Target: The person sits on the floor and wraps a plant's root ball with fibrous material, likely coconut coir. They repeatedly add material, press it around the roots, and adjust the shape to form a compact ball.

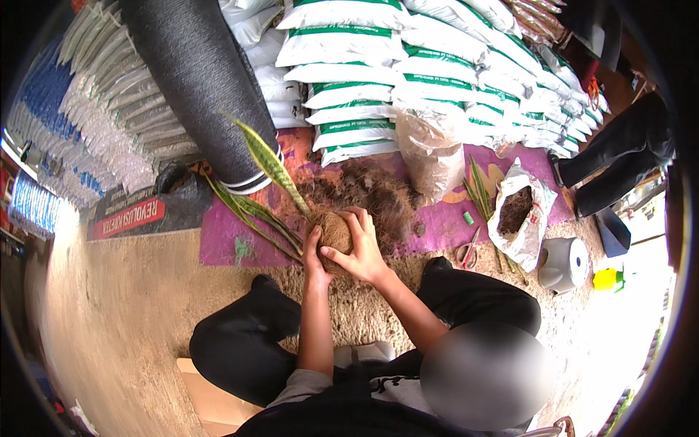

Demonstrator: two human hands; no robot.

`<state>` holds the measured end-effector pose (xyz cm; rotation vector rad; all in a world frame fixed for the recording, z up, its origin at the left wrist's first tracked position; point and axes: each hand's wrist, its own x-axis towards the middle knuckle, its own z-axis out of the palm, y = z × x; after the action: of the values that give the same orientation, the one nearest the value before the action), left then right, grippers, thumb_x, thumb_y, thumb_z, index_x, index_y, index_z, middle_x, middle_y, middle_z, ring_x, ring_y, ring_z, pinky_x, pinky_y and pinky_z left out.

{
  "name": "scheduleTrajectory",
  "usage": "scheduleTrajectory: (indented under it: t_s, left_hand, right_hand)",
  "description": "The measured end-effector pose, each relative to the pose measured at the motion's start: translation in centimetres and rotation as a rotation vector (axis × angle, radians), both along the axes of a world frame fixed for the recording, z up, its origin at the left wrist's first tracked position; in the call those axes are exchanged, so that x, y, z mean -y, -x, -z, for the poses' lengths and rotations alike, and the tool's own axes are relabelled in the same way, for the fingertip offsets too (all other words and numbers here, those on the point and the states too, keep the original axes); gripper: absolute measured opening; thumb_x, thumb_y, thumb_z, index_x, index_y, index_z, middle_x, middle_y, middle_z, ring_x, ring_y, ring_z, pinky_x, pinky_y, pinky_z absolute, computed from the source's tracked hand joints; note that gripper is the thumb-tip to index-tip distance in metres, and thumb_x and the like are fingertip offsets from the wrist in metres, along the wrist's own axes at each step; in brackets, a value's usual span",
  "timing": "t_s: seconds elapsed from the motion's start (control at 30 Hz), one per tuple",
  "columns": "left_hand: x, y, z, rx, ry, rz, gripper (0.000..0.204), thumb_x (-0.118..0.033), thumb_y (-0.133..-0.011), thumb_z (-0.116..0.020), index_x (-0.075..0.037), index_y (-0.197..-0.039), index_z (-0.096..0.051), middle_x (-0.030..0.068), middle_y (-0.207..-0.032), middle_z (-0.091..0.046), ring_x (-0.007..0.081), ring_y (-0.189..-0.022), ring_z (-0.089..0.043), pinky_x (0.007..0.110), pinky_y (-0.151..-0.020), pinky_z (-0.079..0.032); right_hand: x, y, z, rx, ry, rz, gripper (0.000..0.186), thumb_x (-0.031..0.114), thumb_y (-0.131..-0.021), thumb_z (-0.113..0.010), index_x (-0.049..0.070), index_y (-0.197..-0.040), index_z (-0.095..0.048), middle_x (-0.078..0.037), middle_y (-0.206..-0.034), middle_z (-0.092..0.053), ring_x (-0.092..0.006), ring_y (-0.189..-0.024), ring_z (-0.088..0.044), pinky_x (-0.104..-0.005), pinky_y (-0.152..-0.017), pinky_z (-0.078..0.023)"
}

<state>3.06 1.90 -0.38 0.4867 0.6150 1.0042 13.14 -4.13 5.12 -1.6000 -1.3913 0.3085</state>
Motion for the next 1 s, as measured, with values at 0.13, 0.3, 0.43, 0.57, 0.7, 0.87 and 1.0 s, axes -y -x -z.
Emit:
scheduleTrajectory:
  t_s: [0.13,0.3,0.43,0.57,0.7,0.87,1.0]
  left_hand:
    - [-0.8,-1.6,-2.5,-0.052,0.141,0.072,0.055,-0.037,-0.08,-0.062,-0.003,-0.121,-0.046,0.0132,-0.113,-0.053,0.0286,-0.101,-0.056,0.041,-0.081,-0.05]
    - [-3.1,-5.6,-1.9,-0.072,0.176,0.197,0.059,-0.039,-0.078,-0.064,-0.005,-0.123,-0.046,0.0131,-0.113,-0.052,0.0294,-0.104,-0.055,0.047,-0.083,-0.048]
    - [-4.5,-7.8,0.4,0.016,0.194,0.255,0.052,-0.039,-0.079,-0.064,-0.005,-0.118,-0.052,0.012,-0.113,-0.055,0.027,-0.105,-0.055,0.045,-0.084,-0.048]
    - [-5.6,-8.0,3.8,0.081,0.202,0.293,0.05,-0.036,-0.081,-0.062,-0.004,-0.117,-0.051,0.0121,-0.109,-0.057,0.0253,-0.1,-0.058,0.042,-0.081,-0.051]
    - [-5.4,-8.3,5.3,0.081,0.17,0.394,0.047,-0.036,-0.083,-0.058,-0.003,-0.116,-0.053,0.0122,-0.107,-0.059,0.0259,-0.097,-0.06,0.043,-0.08,-0.052]
    - [-4.9,-6.9,6.4,0.023,0.276,0.268,0.048,-0.037,-0.082,-0.057,-0.003,-0.116,-0.053,0.0122,-0.107,-0.06,0.0259,-0.096,-0.06,0.044,-0.079,-0.052]
    - [-4.6,-7.2,7.4,0.055,0.286,0.291,0.048,-0.033,-0.082,-0.061,-0.004,-0.118,-0.05,0.0113,-0.107,-0.059,0.0245,-0.096,-0.06,0.041,-0.079,-0.053]
  right_hand:
    - [-3.0,-6.3,-1.0,-0.152,-0.042,-0.002,0.066,0.058,-0.08,-0.051,-0.001,-0.112,-0.055,-0.019,-0.125,-0.04,-0.0347,-0.12,-0.038,-0.0486,-0.096,-0.035]
    - [-11.1,-20.6,-2.1,-0.41,-0.277,0.52,0.037,0.03,-0.084,-0.059,-0.001,-0.104,-0.059,-0.013,-0.092,-0.063,-0.0196,-0.083,-0.059,-0.0342,-0.07,-0.05]
    - [-16.4,-31.7,-1.3,-0.016,-0.21,0.539,0.026,0.018,-0.082,-0.059,0.0,-0.1,-0.064,-0.015,-0.095,-0.066,-0.0241,-0.09,-0.064,-0.0311,-0.079,-0.047]
    - [-19.5,-37.3,2.2,0.247,0.103,0.435,0.027,0.017,-0.079,-0.06,0.003,-0.102,-0.064,-0.016,-0.102,-0.064,-0.0298,-0.098,-0.06,-0.0347,-0.086,-0.046]
    - [-18.1,-42.6,10.4,0.502,0.524,0.39,0.05,0.018,-0.071,-0.066,0.006,-0.118,-0.054,-0.02,-0.127,-0.046,-0.0344,-0.118,-0.046,-0.0409,-0.097,-0.04]
    - [-18.4,-38.3,10.2,0.486,0.795,0.412,0.051,0.02,-0.071,-0.062,0.014,-0.121,-0.051,-0.019,-0.11,-0.059,-0.0345,-0.105,-0.055,-0.0442,-0.086,-0.046]
    - [-16.6,-41.5,7.5,0.447,0.573,0.463,0.038,0.026,-0.069,-0.067,0.008,-0.102,-0.061,-0.019,-0.092,-0.064,-0.0344,-0.086,-0.062,-0.0426,-0.075,-0.049]
